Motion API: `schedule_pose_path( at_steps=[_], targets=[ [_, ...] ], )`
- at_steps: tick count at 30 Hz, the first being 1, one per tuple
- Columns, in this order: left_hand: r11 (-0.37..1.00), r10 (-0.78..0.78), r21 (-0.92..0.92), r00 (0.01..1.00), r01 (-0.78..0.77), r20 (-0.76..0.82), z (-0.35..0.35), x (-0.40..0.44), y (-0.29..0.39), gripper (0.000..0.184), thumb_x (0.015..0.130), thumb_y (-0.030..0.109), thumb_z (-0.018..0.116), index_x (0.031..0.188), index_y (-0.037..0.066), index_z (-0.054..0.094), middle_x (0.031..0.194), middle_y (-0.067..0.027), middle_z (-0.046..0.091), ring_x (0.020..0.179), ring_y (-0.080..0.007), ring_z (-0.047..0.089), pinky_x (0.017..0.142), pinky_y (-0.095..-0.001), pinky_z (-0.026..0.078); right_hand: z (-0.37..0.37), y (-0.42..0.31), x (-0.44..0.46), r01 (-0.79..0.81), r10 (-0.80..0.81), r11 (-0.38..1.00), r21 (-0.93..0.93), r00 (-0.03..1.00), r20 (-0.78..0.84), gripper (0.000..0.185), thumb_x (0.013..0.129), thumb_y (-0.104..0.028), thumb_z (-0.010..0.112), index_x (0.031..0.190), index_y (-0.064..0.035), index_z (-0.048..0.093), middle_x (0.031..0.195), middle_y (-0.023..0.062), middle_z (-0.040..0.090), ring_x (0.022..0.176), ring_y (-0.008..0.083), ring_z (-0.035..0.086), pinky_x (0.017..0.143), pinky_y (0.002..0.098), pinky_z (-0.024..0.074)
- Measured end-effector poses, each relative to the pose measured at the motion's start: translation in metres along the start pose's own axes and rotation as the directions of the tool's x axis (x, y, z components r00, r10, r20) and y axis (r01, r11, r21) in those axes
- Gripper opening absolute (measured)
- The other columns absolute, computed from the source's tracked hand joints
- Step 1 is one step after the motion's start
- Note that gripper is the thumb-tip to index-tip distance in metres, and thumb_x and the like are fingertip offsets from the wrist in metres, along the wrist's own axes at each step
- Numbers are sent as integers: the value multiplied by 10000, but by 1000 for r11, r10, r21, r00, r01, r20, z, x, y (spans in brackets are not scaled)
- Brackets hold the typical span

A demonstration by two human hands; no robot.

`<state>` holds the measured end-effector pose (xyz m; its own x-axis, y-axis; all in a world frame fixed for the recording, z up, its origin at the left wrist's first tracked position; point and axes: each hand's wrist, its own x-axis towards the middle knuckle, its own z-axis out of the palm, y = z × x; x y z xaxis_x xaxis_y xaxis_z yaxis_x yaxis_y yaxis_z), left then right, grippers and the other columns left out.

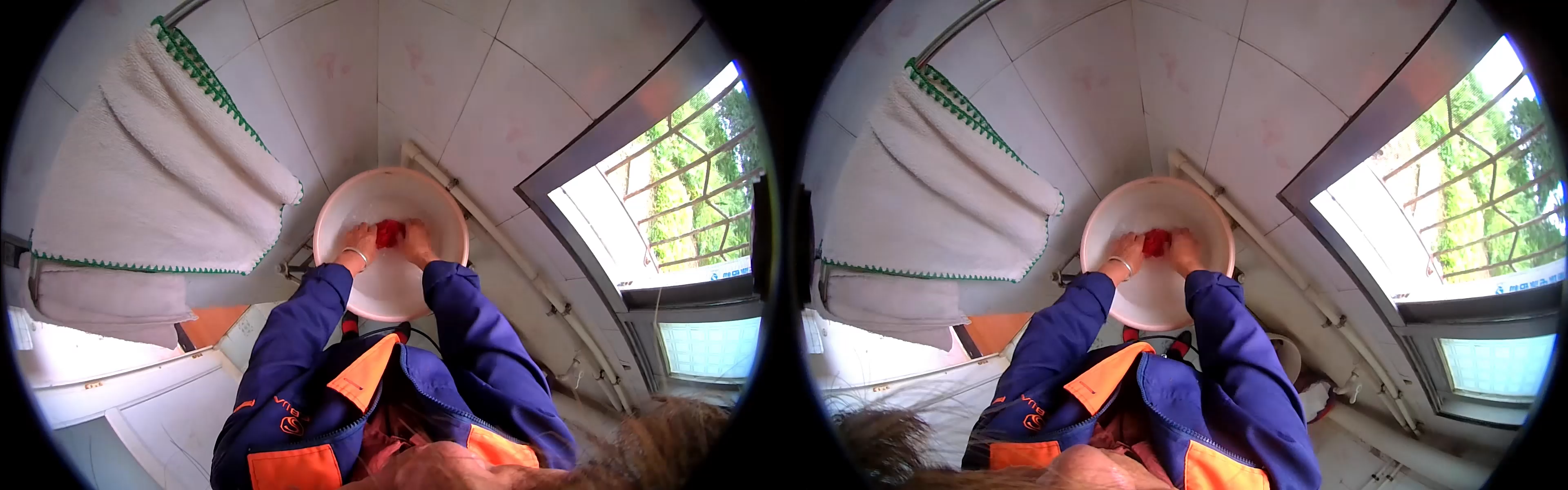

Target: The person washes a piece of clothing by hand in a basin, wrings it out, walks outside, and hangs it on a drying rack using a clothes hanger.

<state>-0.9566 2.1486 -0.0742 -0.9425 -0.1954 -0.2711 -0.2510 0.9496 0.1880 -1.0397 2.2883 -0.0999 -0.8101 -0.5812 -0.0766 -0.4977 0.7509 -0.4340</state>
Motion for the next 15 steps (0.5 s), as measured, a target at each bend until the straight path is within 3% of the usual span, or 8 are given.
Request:
schedule_pose_path(
  at_steps=[1, 2, 3, 4, 8, 9, 13, 15],
  targets=[
    [1000, -1, -1, 1000, 1, -8, 2, 6, -2, 352, 758, 146, 555, 1096, 60, 512, 1109, -156, 521, 1041, -316, 505, 871, -410, 412, -2, -1, 4, 5, -5, 1000, -4, 1000, -5, 286, 791, -222, 553, 1030, -65, 544, 993, 147, 540, 941, 292, 532, 813, 404, 429],
    [968, -32, -248, 999, 33, 8, 6, 8, -4, 379, 745, 145, 572, 1108, 57, 507, 1105, -164, 532, 1021, -329, 513, 867, -398, 414, -2, 0, 5, -114, 79, 852, 511, 993, 90, 283, 804, -218, 532, 1045, -69, 538, 1004, 136, 550, 943, 277, 534, 822, 401, 429],
    [876, -59, -478, 998, 69, 37, 12, 6, -7, 406, 733, 144, 590, 1120, 55, 502, 1102, -172, 544, 1002, -341, 522, 864, -386, 416, -6, -3, 2, -242, 104, 446, 861, 970, 219, 280, 818, -214, 510, 1059, -73, 533, 1015, 125, 561, 946, 261, 537, 831, 398, 429],
    [711, -8, -703, 999, 32, 37, 12, 5, -10, 391, 775, 173, 594, 1124, 25, 498, 1075, -152, 577, 951, -277, 566, 827, -338, 440, -13, -9, -1, -248, 107, 446, 860, 969, 224, 280, 818, -214, 510, 1059, -73, 533, 1015, 125, 561, 946, 261, 537, 831, 398, 429],
    [78, 58, -997, 998, -2, 3, -12, -10, 11, 396, 842, 254, 582, 1124, -11, 498, 1021, -57, 576, 912, -132, 543, 794, -284, 441, -47, -21, -6, -318, 38, -376, 871, 933, 357, 291, 837, -222, 479, 1086, -74, 505, 1044, 95, 562, 970, 219, 530, 873, 371, 412],
    [82, 59, -997, 998, -5, 0, -8, -8, 17, 396, 842, 254, 582, 1124, -11, 498, 1021, -57, 576, 912, -132, 543, 794, -284, 441, -54, -22, -10, -364, -96, -545, 755, 922, 375, 310, 847, -237, 471, 1110, -74, 488, 1053, 84, 553, 993, 203, 524, 896, 363, 402],
    [329, -212, -944, 974, -11, -85, -19, -9, 45, 416, 819, 316, 562, 1048, -25, 500, 1045, -177, 561, 928, -234, 556, 784, -323, 434, -64, -46, -17, -296, -37, -405, 865, 951, 308, 389, 813, -330, 567, 1106, -86, 488, 1061, 67, 548, 961, 186, 519, 881, 354, 404],
    [802, -140, -568, 866, -186, -480, -9, -13, 54, 394, 820, 299, 540, 1049, -20, 502, 1100, -203, 508, 1033, -245, 494, 866, -361, 384, -75, -52, -25, -339, 92, -229, 912, 926, 367, 406, 762, -210, 640, 1107, -108, 451, 1002, 65, 536, 869, 178, 531, 766, 333, 458]
  ],
)
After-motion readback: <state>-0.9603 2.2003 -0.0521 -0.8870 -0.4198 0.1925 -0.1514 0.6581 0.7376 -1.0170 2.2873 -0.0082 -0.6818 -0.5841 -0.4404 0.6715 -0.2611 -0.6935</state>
